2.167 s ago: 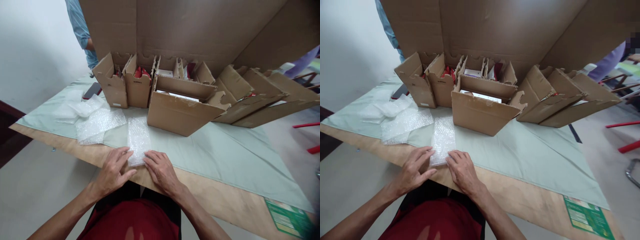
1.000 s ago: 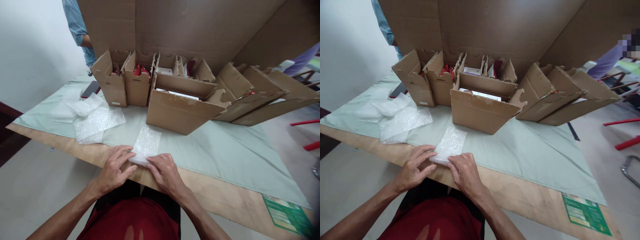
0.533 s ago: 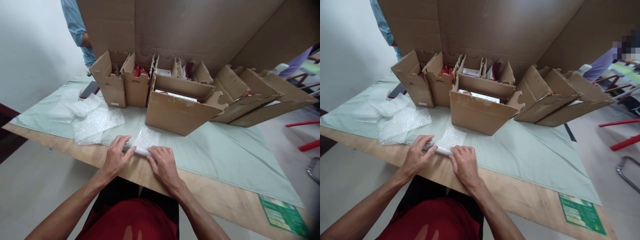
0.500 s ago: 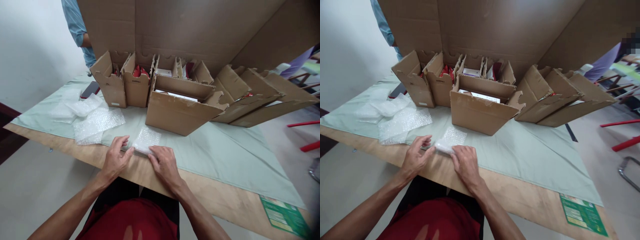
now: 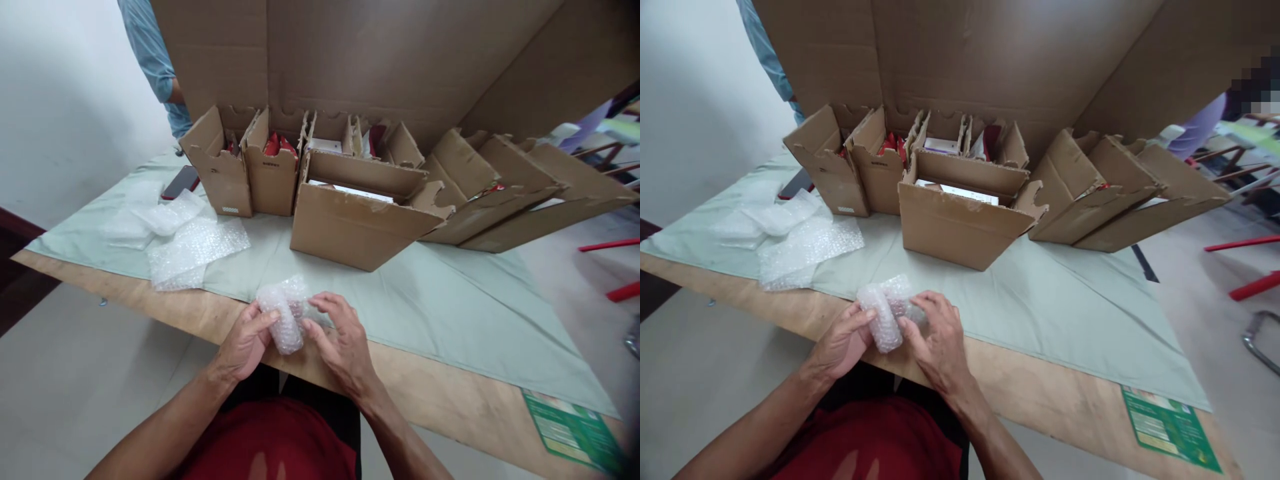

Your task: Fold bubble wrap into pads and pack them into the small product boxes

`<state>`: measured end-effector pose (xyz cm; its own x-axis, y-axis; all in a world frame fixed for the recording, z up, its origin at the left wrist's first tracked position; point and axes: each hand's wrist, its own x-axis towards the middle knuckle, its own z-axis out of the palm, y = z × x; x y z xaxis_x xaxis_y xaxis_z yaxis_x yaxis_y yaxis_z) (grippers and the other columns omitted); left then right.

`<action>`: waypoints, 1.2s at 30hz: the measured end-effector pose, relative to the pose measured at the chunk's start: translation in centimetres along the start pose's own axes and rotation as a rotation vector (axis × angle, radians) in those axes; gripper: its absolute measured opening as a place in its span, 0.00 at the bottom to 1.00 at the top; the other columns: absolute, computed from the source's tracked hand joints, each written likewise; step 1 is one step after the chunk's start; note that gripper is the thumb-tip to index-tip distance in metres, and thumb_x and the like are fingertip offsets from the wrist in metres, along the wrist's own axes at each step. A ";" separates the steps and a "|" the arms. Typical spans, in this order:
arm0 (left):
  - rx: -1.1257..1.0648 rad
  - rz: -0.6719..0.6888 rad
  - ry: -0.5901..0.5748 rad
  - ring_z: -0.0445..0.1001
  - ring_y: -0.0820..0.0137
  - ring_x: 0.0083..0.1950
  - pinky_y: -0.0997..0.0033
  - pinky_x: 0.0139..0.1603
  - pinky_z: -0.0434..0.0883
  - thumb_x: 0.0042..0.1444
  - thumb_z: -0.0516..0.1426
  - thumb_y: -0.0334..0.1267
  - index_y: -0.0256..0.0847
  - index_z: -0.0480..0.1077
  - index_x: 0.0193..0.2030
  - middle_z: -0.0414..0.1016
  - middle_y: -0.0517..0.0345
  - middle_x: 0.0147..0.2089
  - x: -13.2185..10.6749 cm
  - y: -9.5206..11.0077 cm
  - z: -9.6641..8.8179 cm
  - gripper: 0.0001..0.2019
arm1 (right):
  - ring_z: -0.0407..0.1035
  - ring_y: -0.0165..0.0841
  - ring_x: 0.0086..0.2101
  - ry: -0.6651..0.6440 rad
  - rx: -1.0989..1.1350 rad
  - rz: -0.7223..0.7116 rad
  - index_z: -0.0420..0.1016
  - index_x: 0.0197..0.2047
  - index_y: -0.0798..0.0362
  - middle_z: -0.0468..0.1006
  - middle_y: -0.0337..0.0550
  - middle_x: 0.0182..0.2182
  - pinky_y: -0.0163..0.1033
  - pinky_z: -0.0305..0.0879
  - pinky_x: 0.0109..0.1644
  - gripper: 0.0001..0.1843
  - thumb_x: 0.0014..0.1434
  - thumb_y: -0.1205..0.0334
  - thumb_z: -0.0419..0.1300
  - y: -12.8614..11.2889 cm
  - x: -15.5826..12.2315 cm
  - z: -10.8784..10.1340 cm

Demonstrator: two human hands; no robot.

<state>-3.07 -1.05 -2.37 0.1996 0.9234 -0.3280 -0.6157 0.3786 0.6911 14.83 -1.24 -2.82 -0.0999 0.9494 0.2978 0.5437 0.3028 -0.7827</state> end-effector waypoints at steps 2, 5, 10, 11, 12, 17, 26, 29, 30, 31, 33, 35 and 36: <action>0.016 -0.024 -0.017 0.80 0.54 0.54 0.56 0.57 0.74 0.46 0.72 0.43 0.37 0.76 0.52 0.83 0.49 0.44 -0.3 -0.1 -0.2 0.26 | 0.73 0.45 0.50 0.020 0.047 0.092 0.75 0.57 0.48 0.76 0.52 0.56 0.54 0.67 0.55 0.24 0.60 0.50 0.66 0.3 0.6 -0.6; 0.096 -0.028 -0.039 0.80 0.55 0.51 0.60 0.53 0.75 0.46 0.72 0.44 0.36 0.76 0.50 0.83 0.49 0.44 -0.5 -0.3 -0.6 0.25 | 0.74 0.40 0.43 -0.125 0.244 0.208 0.76 0.55 0.49 0.80 0.48 0.49 0.46 0.70 0.49 0.23 0.59 0.50 0.66 0.4 1.3 -0.8; 0.476 0.101 -0.041 0.80 0.62 0.47 0.67 0.47 0.75 0.56 0.66 0.44 0.37 0.74 0.51 0.82 0.52 0.45 -0.2 -0.1 -1.0 0.19 | 0.71 0.33 0.34 -0.135 0.373 0.199 0.77 0.34 0.50 0.79 0.39 0.32 0.39 0.68 0.42 0.08 0.64 0.57 0.60 -0.6 0.8 -0.1; 0.593 0.148 -0.018 0.80 0.62 0.45 0.67 0.46 0.75 0.57 0.64 0.44 0.38 0.74 0.51 0.82 0.53 0.45 -0.1 0.0 -0.9 0.18 | 0.71 0.33 0.35 -0.138 0.370 0.178 0.77 0.35 0.50 0.79 0.39 0.32 0.39 0.68 0.43 0.07 0.63 0.57 0.60 -0.9 0.6 0.0; 0.721 0.203 0.016 0.80 0.63 0.44 0.67 0.45 0.75 0.59 0.63 0.43 0.38 0.74 0.51 0.82 0.53 0.44 0.0 0.1 -0.8 0.16 | 0.72 0.34 0.36 -0.149 0.369 0.161 0.77 0.38 0.50 0.79 0.39 0.34 0.39 0.69 0.43 0.06 0.63 0.57 0.61 -1.1 0.4 0.0; 1.242 0.536 0.155 0.80 0.60 0.40 0.63 0.42 0.75 0.60 0.58 0.42 0.39 0.72 0.54 0.82 0.51 0.42 0.6 -0.8 0.2 0.17 | 0.75 0.37 0.40 -0.196 0.387 0.260 0.62 0.67 0.51 0.81 0.42 0.41 0.43 0.71 0.49 0.39 0.56 0.52 0.69 -1.3 0.3 -0.3; 1.213 0.289 -0.162 0.75 0.58 0.63 0.60 0.62 0.74 0.62 0.55 0.38 0.38 0.58 0.71 0.73 0.44 0.65 0.0 -1.4 0.9 0.30 | 0.69 0.32 0.34 -0.168 0.369 0.302 0.72 0.41 0.49 0.76 0.37 0.34 0.38 0.67 0.40 0.09 0.59 0.57 0.63 0.3 0.7 -1.8; 1.258 0.247 -0.208 0.73 0.57 0.65 0.56 0.65 0.72 0.63 0.53 0.37 0.39 0.60 0.71 0.72 0.45 0.67 0.3 -1.4 1.0 0.28 | 0.71 0.33 0.36 -0.195 0.354 0.302 0.73 0.43 0.50 0.77 0.39 0.36 0.39 0.68 0.43 0.09 0.58 0.58 0.63 1.1 0.6 -2.7; 1.290 0.257 -0.224 0.72 0.56 0.66 0.55 0.66 0.71 0.63 0.52 0.36 0.39 0.60 0.71 0.71 0.44 0.68 0.5 -1.6 1.0 0.28 | 0.72 0.34 0.37 -0.187 0.355 0.308 0.73 0.46 0.50 0.78 0.40 0.38 0.39 0.69 0.43 0.12 0.58 0.59 0.63 1.3 0.6 -3.0; 1.319 0.266 -0.245 0.72 0.55 0.67 0.53 0.66 0.71 0.63 0.51 0.35 0.39 0.60 0.71 0.70 0.44 0.69 0.7 -1.7 1.2 0.29 | 0.72 0.34 0.37 -0.180 0.347 0.311 0.72 0.50 0.50 0.79 0.40 0.39 0.40 0.69 0.44 0.16 0.58 0.60 0.63 1.5 0.7 -3.4; 1.358 0.263 -0.321 0.74 0.55 0.65 0.54 0.64 0.73 0.62 0.53 0.35 0.41 0.59 0.72 0.70 0.45 0.68 1.2 -1.6 1.6 0.31 | 0.73 0.34 0.37 -0.197 0.302 0.299 0.73 0.53 0.50 0.80 0.41 0.39 0.40 0.70 0.44 0.19 0.57 0.61 0.62 1.6 0.9 -4.6; 1.379 0.294 -0.402 0.76 0.56 0.61 0.56 0.60 0.76 0.60 0.58 0.39 0.45 0.58 0.73 0.73 0.47 0.66 2.0 -0.5 2.5 0.33 | 0.72 0.34 0.35 -0.247 0.235 0.262 0.76 0.48 0.50 0.81 0.40 0.37 0.39 0.71 0.42 0.14 0.58 0.61 0.62 1.5 1.2 -6.2; 1.394 0.369 -0.412 0.76 0.56 0.61 0.56 0.60 0.76 0.59 0.60 0.41 0.45 0.58 0.72 0.73 0.46 0.66 2.6 0.4 3.0 0.34 | 0.72 0.34 0.35 -0.255 0.203 0.237 0.78 0.44 0.50 0.81 0.40 0.36 0.38 0.71 0.42 0.10 0.58 0.60 0.63 1.4 1.3 -7.3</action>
<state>-0.49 1.68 -0.95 0.5400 0.8411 0.0321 0.4761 -0.3367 0.8124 21.50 -0.15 0.47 -0.2092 0.9775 -0.0288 0.4032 0.0594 -0.9132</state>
